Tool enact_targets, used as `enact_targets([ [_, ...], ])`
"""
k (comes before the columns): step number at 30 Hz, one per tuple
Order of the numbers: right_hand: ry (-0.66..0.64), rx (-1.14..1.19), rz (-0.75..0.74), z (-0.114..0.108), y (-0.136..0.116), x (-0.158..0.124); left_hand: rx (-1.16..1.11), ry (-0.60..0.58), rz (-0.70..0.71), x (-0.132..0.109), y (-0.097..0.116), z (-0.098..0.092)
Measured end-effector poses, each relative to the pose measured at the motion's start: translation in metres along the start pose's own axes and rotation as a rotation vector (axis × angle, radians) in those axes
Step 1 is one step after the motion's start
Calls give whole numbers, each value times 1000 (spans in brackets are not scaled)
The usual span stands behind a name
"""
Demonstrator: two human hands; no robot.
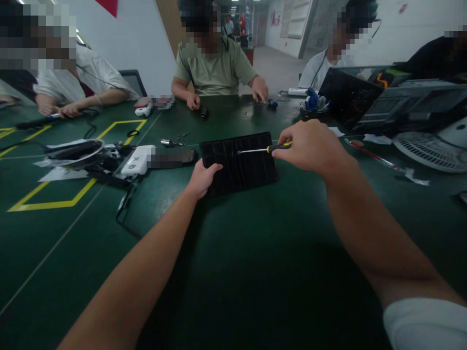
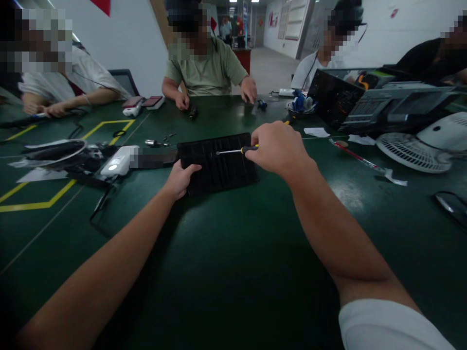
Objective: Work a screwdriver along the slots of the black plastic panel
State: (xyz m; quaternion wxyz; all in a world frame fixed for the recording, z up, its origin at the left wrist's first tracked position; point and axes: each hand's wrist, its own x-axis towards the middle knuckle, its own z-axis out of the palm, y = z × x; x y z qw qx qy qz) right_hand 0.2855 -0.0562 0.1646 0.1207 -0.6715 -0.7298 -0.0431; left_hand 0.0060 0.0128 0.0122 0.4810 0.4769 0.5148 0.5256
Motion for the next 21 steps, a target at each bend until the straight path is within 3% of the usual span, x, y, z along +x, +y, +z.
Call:
enact_targets([
  [5, -46, -29, 11, -1, 2, 3, -8, -17, -2, -1, 2, 0],
  [21, -30, 18, -7, 0, 2, 4, 11, -24, -2, -1, 1, -2],
])
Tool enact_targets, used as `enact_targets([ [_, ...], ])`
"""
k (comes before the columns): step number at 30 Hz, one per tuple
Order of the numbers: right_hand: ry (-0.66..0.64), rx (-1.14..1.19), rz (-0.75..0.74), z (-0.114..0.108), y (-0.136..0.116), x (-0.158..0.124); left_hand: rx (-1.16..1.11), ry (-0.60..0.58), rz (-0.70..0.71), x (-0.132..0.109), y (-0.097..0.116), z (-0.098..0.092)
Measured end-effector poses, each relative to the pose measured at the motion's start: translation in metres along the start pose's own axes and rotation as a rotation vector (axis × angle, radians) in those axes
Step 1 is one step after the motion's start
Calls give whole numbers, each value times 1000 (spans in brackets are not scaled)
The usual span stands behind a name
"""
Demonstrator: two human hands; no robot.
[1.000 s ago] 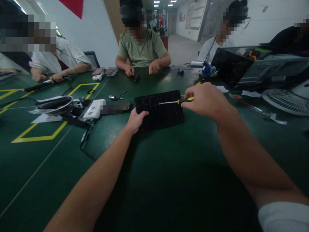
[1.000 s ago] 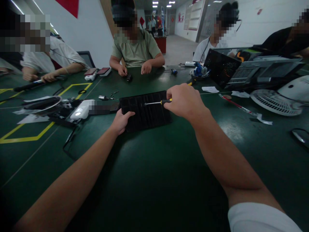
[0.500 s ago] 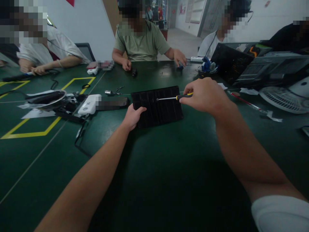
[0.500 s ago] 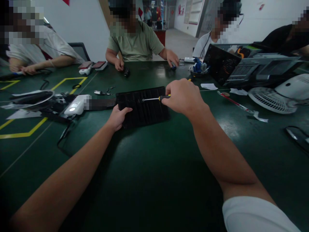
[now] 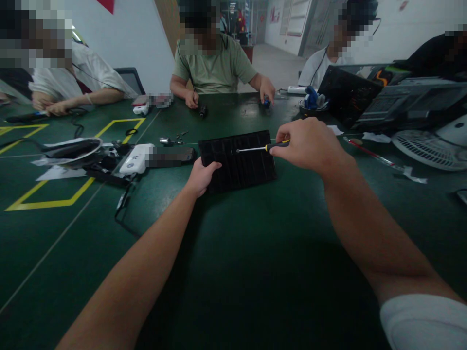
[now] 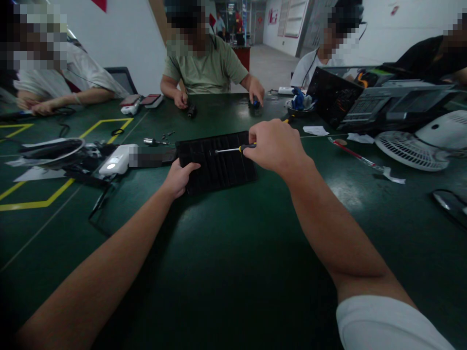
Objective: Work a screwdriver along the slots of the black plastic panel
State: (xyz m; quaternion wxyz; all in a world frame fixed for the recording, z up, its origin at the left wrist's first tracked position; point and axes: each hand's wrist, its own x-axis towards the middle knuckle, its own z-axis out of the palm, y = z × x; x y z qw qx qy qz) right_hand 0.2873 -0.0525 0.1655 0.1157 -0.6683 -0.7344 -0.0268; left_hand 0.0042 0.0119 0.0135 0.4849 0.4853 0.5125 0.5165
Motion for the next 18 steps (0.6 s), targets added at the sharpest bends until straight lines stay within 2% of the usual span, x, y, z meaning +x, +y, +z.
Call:
enact_targets([
  [8, 46, -16, 5, 4, -2, -3, -2, 11, 1, 1, -1, 1],
  [18, 9, 6, -37, 8, -2, -1, -20, -8, -11, -2, 2, 3],
])
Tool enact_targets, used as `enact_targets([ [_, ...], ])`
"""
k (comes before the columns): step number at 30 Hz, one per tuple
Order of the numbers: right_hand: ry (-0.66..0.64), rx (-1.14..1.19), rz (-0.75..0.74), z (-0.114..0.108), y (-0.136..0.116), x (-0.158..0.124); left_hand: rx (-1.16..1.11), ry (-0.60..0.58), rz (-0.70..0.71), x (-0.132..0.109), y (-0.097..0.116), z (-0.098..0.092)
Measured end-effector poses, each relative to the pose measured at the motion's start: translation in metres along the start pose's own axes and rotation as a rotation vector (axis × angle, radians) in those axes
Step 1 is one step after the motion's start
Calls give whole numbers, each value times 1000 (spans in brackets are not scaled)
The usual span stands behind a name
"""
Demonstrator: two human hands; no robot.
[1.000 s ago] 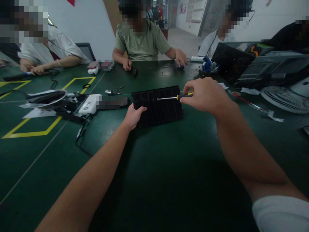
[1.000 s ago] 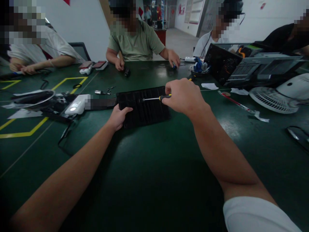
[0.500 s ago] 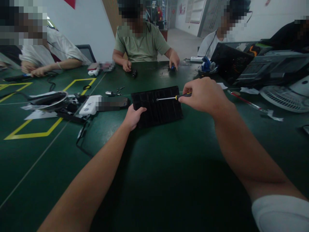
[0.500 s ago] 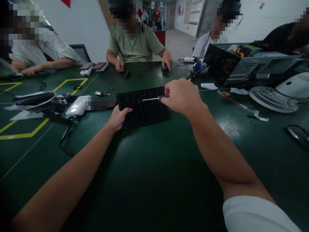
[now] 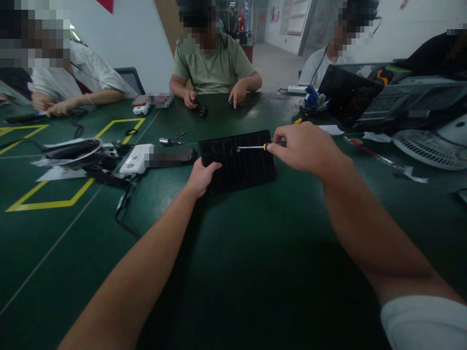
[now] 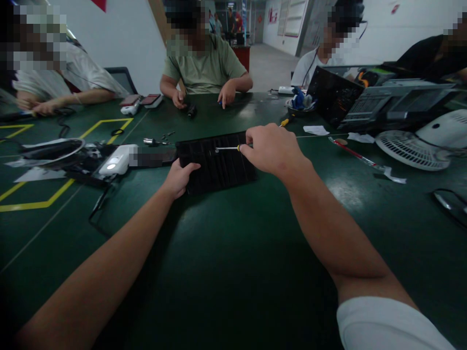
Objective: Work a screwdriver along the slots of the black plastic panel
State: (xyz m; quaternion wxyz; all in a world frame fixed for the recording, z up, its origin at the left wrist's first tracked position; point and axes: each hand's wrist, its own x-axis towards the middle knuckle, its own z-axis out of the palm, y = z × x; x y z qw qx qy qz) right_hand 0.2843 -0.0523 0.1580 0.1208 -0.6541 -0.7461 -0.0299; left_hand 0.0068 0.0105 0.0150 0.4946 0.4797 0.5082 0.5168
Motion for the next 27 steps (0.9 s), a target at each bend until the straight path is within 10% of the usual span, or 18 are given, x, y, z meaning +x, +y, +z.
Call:
enact_targets([
  [27, 25, 6, -35, -16, 13, -1, 20, 17, 13, 0, 0, -2],
])
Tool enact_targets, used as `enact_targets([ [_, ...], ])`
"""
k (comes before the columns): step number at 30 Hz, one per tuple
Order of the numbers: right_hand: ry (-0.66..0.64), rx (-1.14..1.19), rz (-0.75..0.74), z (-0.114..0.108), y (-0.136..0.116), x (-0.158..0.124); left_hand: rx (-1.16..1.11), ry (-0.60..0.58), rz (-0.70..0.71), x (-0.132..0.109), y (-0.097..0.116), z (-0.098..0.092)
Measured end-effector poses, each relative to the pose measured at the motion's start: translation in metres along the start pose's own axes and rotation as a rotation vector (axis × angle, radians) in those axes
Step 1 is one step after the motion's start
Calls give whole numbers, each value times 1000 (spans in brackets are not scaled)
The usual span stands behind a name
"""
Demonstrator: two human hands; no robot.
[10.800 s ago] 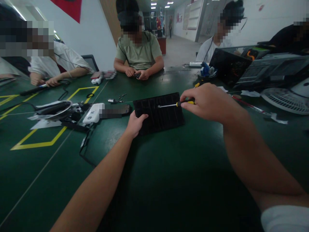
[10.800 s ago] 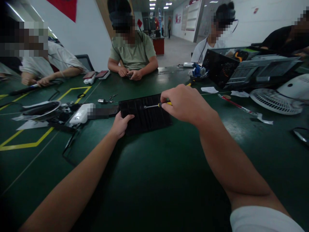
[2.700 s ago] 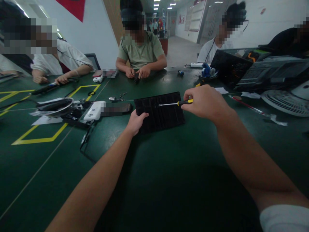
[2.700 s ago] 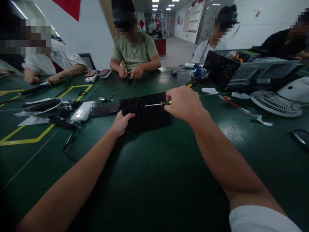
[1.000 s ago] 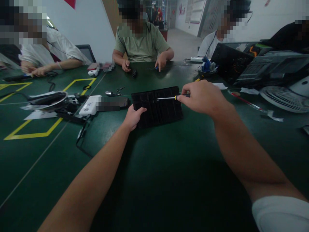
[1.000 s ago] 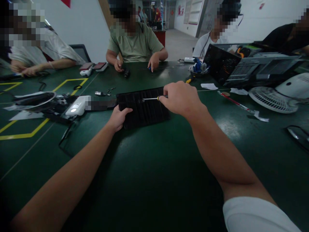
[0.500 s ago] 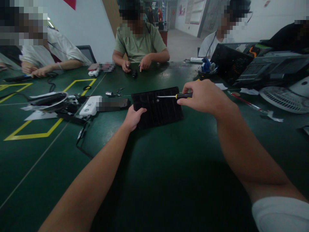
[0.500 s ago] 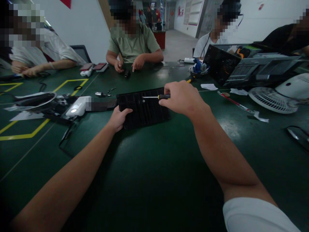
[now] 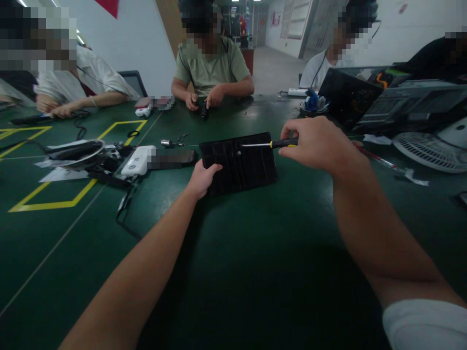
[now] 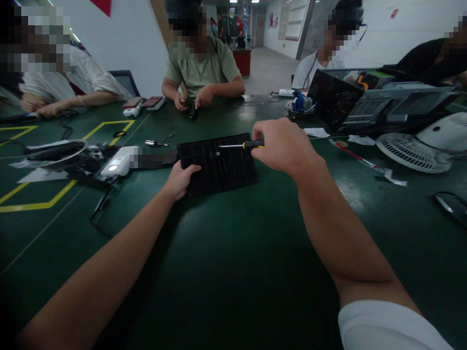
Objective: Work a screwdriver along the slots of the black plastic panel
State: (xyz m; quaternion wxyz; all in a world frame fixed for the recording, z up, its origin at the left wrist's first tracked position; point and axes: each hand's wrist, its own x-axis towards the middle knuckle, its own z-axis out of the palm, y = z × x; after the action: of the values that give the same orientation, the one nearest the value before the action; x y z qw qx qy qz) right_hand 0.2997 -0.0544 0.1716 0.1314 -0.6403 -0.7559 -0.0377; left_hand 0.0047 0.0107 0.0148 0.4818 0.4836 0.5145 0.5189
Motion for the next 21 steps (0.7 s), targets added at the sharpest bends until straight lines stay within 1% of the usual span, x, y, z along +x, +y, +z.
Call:
enact_targets([
  [6, -7, 4, 29, 0, -4, -2, -14, -14, -12, 1, -2, 0],
  [12, -28, -17, -4, 4, -2, 1, -18, -5, -14, 2, -2, 0],
  [21, -14, 25, 7, 5, -5, -1, -22, 6, -25, 0, 1, 1],
])
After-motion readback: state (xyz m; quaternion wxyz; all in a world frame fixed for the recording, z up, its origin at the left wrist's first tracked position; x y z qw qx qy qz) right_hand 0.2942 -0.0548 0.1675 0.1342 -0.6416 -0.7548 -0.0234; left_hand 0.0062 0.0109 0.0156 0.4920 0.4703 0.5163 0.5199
